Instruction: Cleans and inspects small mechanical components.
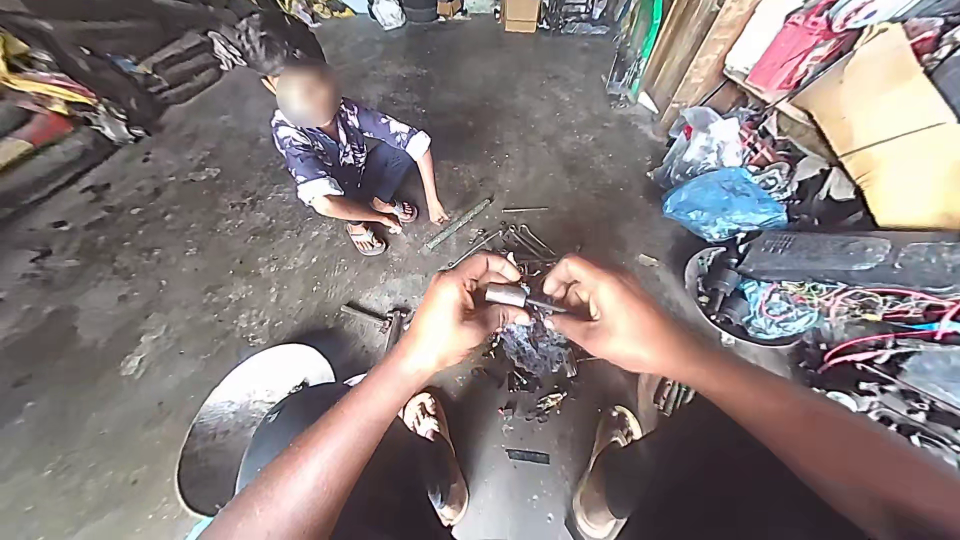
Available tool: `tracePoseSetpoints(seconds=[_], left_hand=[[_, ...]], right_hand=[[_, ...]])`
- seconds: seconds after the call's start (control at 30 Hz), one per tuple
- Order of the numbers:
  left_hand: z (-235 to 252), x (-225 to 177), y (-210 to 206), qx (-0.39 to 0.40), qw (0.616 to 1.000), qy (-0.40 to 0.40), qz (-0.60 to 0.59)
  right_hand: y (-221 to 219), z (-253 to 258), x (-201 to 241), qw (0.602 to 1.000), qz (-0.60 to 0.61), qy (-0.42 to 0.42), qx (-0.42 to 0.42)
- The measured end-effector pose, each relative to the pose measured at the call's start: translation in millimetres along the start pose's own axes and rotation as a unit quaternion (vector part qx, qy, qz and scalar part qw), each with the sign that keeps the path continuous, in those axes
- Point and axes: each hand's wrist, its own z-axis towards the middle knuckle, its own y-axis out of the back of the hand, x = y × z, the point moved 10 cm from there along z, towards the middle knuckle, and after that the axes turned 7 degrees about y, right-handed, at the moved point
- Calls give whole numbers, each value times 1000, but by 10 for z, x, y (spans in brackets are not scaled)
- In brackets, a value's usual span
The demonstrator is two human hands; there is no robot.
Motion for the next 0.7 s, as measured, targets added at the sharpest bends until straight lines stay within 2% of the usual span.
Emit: tracePoseSetpoints(seconds=[0.1, 0.2, 0.37, 0.4, 0.47, 0.53, 0.57, 0.6, 0.7], left_hand=[[-9, -14, 62, -11, 1000, -12, -6], [-29, -76, 84, -22, 999, -35, 30], [-53, -161, 61, -34, 990, -72, 115], [-53, -160, 40, -26, 989, -79, 124], [-67, -172, -5, -10, 988, -94, 125], [-66, -204, -12, -2, 987, -109, 117], [-61, -202, -13, 0, 988, -110, 112], [-51, -187, -4, -3, 988, -108, 111], [-35, -121, 37, -17, 992, -83, 95]], right_hand=[[62, -41, 94, 996, -2, 52, -71], [74, -95, 205, 985, -57, 111, -123], [33, -116, 249, 981, -87, 125, -121], [15, -98, 192, 989, -49, 100, -99], [-100, -48, -22, 993, 120, -7, -11], [-328, -43, -156, 935, 330, -108, 75], [-383, -51, -177, 915, 375, -124, 90], [-367, -35, -183, 919, 369, -112, 78], [-220, 13, -187, 967, 252, -38, 7]])
